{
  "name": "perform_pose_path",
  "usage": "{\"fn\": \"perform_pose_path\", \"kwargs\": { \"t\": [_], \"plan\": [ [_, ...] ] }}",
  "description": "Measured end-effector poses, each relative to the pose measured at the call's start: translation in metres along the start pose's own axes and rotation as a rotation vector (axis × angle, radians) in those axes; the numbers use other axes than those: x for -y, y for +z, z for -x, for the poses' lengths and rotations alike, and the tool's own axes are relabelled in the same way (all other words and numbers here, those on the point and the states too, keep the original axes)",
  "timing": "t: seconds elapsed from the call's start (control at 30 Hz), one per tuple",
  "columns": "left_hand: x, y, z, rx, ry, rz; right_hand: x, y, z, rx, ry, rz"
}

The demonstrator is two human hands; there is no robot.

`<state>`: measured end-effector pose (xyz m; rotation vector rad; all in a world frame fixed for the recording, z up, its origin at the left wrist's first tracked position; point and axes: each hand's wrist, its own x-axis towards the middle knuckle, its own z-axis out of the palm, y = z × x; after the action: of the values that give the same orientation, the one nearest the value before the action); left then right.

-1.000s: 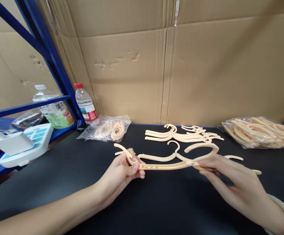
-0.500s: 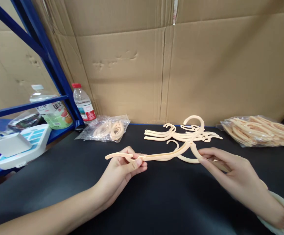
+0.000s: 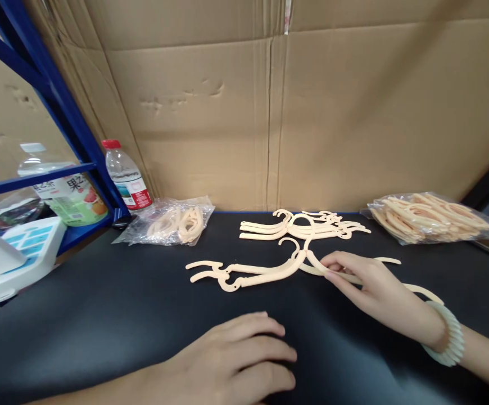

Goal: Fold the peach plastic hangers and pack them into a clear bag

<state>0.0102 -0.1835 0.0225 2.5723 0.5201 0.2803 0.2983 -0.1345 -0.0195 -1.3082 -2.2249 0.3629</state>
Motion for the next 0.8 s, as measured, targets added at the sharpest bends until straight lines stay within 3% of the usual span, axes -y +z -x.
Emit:
{"fn": "perform_pose_path", "kwargs": {
  "t": [0.13, 0.27, 0.6, 0.8],
  "plan": [
    [0.013, 0.009, 0.005, -0.102, -0.193, -0.126, 0.0, -0.001, 0.0, 0.049, -0.04, 0.064],
    [0.026, 0.017, 0.01, -0.144, -0.287, -0.17, 0.0, -0.003, -0.001, 0.041, -0.097, 0.094],
    [0.037, 0.02, 0.009, -0.18, -0.311, -0.26, -0.006, 0.003, -0.002, -0.046, -0.159, 0.144],
    [0.043, 0.026, 0.011, -0.219, -0.31, -0.367, -0.009, 0.001, -0.006, -0.017, -0.152, 0.154]
  ]
}}
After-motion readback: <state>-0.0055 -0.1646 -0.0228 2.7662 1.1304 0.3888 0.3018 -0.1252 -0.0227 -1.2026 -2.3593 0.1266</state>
